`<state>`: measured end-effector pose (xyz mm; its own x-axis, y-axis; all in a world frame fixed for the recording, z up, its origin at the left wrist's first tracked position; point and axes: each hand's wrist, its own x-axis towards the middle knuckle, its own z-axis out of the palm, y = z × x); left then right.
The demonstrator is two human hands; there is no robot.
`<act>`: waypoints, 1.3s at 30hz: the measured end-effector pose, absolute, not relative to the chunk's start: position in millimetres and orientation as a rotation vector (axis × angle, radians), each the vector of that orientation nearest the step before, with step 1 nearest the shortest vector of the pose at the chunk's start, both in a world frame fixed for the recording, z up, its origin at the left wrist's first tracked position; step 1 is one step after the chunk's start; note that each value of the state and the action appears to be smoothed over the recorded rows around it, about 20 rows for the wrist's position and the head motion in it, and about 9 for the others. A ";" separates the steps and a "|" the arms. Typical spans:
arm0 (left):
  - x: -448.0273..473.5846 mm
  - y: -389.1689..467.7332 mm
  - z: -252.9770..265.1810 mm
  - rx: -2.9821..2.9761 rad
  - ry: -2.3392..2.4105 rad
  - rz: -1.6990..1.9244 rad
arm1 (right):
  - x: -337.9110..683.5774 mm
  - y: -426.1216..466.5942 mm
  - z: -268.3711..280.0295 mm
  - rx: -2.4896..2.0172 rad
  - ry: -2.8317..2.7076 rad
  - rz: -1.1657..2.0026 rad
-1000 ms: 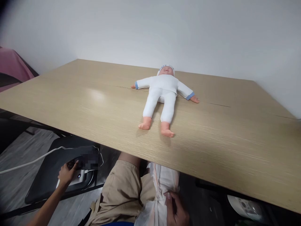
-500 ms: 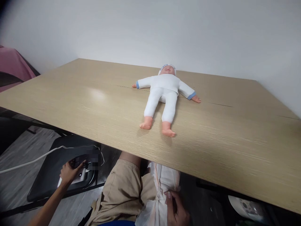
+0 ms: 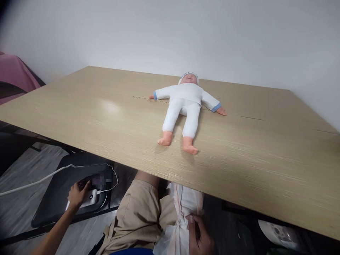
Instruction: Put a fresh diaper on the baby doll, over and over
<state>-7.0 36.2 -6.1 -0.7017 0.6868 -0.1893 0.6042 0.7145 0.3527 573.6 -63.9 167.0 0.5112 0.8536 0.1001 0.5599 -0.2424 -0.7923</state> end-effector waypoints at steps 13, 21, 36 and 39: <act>40.5 59.3 -11.9 0.891 2.815 0.485 | 572.4 -62.8 171.4 -1.966 -1.177 0.438; 97.2 77.9 -3.7 1.146 2.890 0.582 | 575.6 -61.2 169.3 -1.926 -1.152 0.493; 84.2 74.6 -5.7 1.167 2.863 0.511 | 572.6 -63.0 162.4 -1.926 -1.100 0.472; 88.0 76.5 -4.5 1.176 2.861 0.456 | 574.8 -62.7 162.1 -1.918 -1.124 0.473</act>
<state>88.0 76.5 -4.5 -0.7168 0.6906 0.0961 0.6863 0.6745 0.2721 574.8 -62.7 162.1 0.5264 0.8456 0.0887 0.5282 -0.2435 -0.8134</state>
